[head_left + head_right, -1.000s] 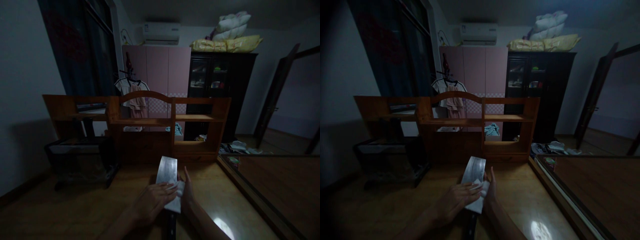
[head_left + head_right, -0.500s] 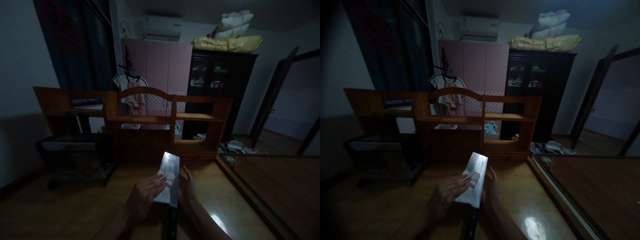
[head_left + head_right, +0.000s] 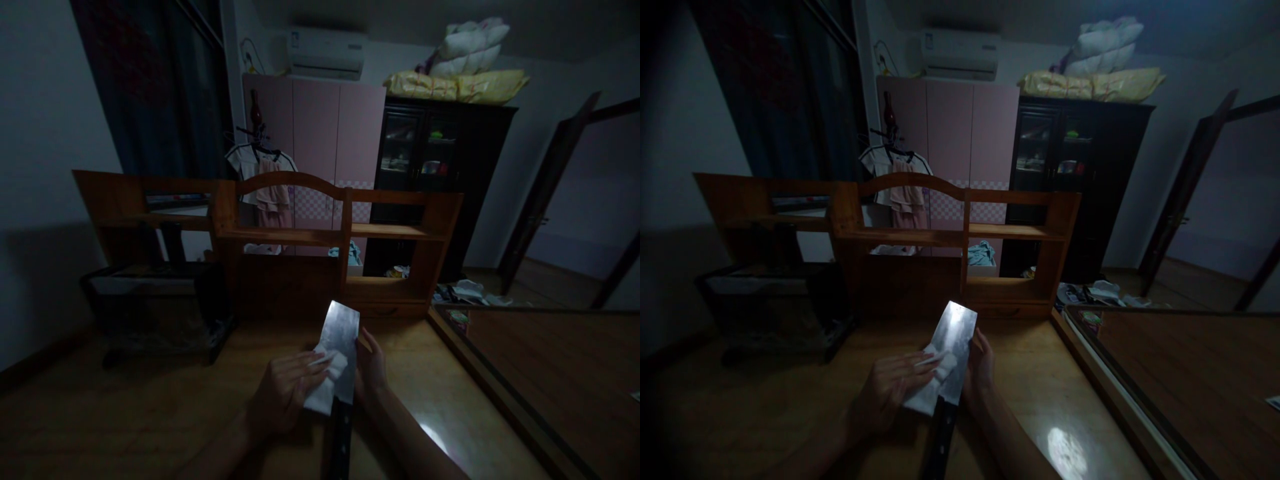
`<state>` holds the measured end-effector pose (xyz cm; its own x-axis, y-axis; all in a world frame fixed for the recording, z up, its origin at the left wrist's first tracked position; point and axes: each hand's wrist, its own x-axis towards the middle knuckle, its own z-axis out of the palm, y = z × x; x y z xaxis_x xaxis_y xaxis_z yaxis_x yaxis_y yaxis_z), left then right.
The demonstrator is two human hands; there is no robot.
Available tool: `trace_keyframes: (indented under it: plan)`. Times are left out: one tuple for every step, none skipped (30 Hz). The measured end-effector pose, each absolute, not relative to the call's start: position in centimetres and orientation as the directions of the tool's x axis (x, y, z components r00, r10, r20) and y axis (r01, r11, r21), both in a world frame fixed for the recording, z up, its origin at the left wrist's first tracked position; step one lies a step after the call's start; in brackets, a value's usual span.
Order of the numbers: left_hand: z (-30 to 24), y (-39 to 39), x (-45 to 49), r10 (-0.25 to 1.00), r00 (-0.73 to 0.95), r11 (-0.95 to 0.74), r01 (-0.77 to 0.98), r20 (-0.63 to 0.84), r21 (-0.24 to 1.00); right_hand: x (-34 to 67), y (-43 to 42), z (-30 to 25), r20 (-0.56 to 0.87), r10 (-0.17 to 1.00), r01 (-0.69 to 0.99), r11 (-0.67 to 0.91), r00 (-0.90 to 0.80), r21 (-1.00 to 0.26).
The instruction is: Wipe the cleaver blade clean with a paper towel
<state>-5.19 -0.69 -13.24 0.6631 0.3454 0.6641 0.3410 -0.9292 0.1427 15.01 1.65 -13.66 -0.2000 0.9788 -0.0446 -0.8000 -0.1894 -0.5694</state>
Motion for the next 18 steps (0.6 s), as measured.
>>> trace_keyframes:
  plan:
    - [-13.3,-0.5,-5.3,0.363,0.637,-0.919,0.365,0.680,0.148,15.0,1.7,-13.5,-0.038,0.977,-0.810,-0.197,-0.212,-0.553]
    - [-13.4,-0.3,-5.3,0.382,0.612,-0.908,0.388,0.692,0.157,14.9,1.6,-13.4,-0.036,0.972,-0.818,-0.213,-0.230,-0.535]
    - [-13.4,-0.1,-5.3,0.399,0.592,-0.898,0.407,0.700,0.168,14.8,1.6,-13.3,-0.036,0.966,-0.819,-0.237,-0.256,-0.523]
    - [-13.4,0.1,-5.3,0.411,0.580,-0.891,0.419,0.703,0.175,14.8,1.5,-13.2,-0.034,0.959,-0.815,-0.259,-0.283,-0.519]
    - [-13.4,0.3,-5.2,0.416,0.579,-0.888,0.426,0.702,0.174,14.8,1.4,-13.1,-0.031,0.951,-0.810,-0.278,-0.307,-0.516]
    - [-13.3,0.3,-5.2,0.411,0.584,-0.889,0.427,0.700,0.166,14.8,1.4,-13.2,-0.026,0.947,-0.808,-0.289,-0.321,-0.513]
    - [-13.3,0.4,-5.1,0.400,0.592,-0.894,0.421,0.700,0.155,14.8,1.4,-13.3,-0.027,0.945,-0.808,-0.294,-0.327,-0.510]
    - [-13.2,0.4,-5.1,0.389,0.602,-0.899,0.413,0.697,0.145,14.9,1.4,-13.4,-0.034,0.945,-0.808,-0.296,-0.325,-0.510]
    - [-13.2,0.4,-5.1,0.384,0.613,-0.903,0.405,0.691,0.142,15.0,1.5,-13.6,-0.047,0.945,-0.805,-0.300,-0.322,-0.512]
    - [-13.2,0.3,-5.2,0.379,0.622,-0.908,0.395,0.685,0.143,15.1,1.6,-13.8,-0.067,0.947,-0.802,-0.303,-0.314,-0.514]
    - [-13.2,0.2,-5.3,0.365,0.633,-0.916,0.375,0.683,0.142,15.3,1.7,-14.0,-0.089,0.949,-0.802,-0.303,-0.302,-0.514]
    - [-13.3,0.1,-5.4,0.350,0.639,-0.925,0.353,0.685,0.143,15.4,1.8,-14.2,-0.111,0.952,-0.805,-0.302,-0.287,-0.511]
    - [-13.4,0.0,-5.5,0.332,0.641,-0.933,0.330,0.692,0.142,15.5,2.0,-14.3,-0.129,0.954,-0.809,-0.298,-0.270,-0.506]
    - [-13.4,-0.2,-5.6,0.310,0.636,-0.942,0.306,0.706,0.138,15.6,2.1,-14.4,-0.140,0.957,-0.814,-0.290,-0.255,-0.503]
    - [-13.5,-0.3,-5.6,0.290,0.629,-0.949,0.286,0.721,0.132,15.7,2.1,-14.4,-0.148,0.958,-0.816,-0.287,-0.245,-0.503]
    - [-13.6,-0.4,-5.7,0.275,0.625,-0.954,0.271,0.731,0.127,15.7,2.2,-14.4,-0.152,0.959,-0.814,-0.284,-0.240,-0.506]
    - [-13.6,-0.6,-5.7,0.268,0.622,-0.956,0.265,0.736,0.124,15.7,2.2,-14.5,-0.153,0.959,-0.810,-0.285,-0.240,-0.512]
    - [-13.6,-0.8,-5.6,0.260,0.624,-0.959,0.259,0.737,0.119,15.7,2.3,-14.5,-0.156,0.959,-0.806,-0.283,-0.237,-0.519]
